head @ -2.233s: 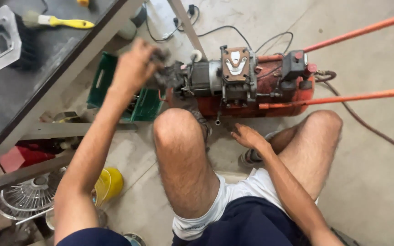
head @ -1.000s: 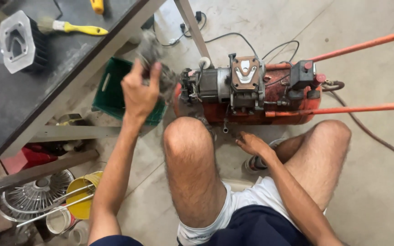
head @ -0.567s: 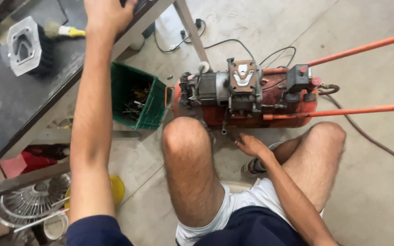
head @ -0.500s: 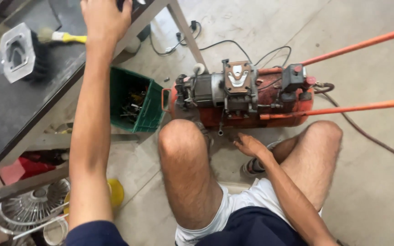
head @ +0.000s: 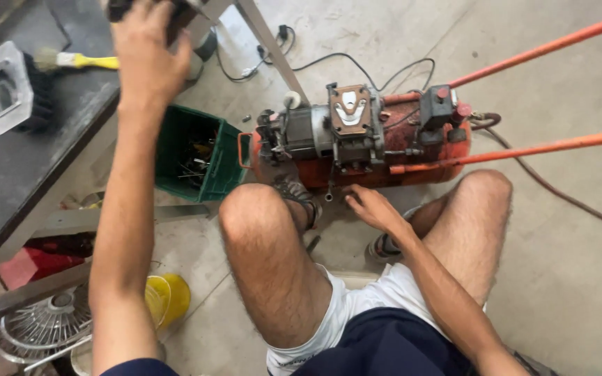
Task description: Repairing and maintaining an air compressor by tightening bolts, cleaning components, and assembling parts.
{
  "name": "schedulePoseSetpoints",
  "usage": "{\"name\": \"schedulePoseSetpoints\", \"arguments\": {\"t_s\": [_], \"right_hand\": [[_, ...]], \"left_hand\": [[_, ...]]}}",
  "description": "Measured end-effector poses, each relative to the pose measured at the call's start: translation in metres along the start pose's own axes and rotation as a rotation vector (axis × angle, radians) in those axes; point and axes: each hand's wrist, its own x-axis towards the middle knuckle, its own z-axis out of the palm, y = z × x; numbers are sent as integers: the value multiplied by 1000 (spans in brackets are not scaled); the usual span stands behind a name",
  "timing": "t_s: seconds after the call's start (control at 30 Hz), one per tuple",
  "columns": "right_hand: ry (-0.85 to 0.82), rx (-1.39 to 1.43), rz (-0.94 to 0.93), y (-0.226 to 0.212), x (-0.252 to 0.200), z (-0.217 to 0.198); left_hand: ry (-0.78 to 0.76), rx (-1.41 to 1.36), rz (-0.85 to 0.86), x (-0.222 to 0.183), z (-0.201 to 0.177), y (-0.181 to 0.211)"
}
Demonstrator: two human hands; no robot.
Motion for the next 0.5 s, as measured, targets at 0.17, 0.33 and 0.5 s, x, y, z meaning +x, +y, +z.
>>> {"name": "schedulePoseSetpoints", "arguments": {"t_s": [0.17, 0.33, 0.5], "right_hand": [[-48, -120, 31, 23, 5, 13], [-73, -123, 31, 31, 6, 15], [-145, -187, 139, 70, 11, 22]], "left_hand": [[-142, -86, -44, -5, 38, -26], [-48, 64, -174, -3, 62, -24], [195, 132, -210, -16, 44, 8]]}}
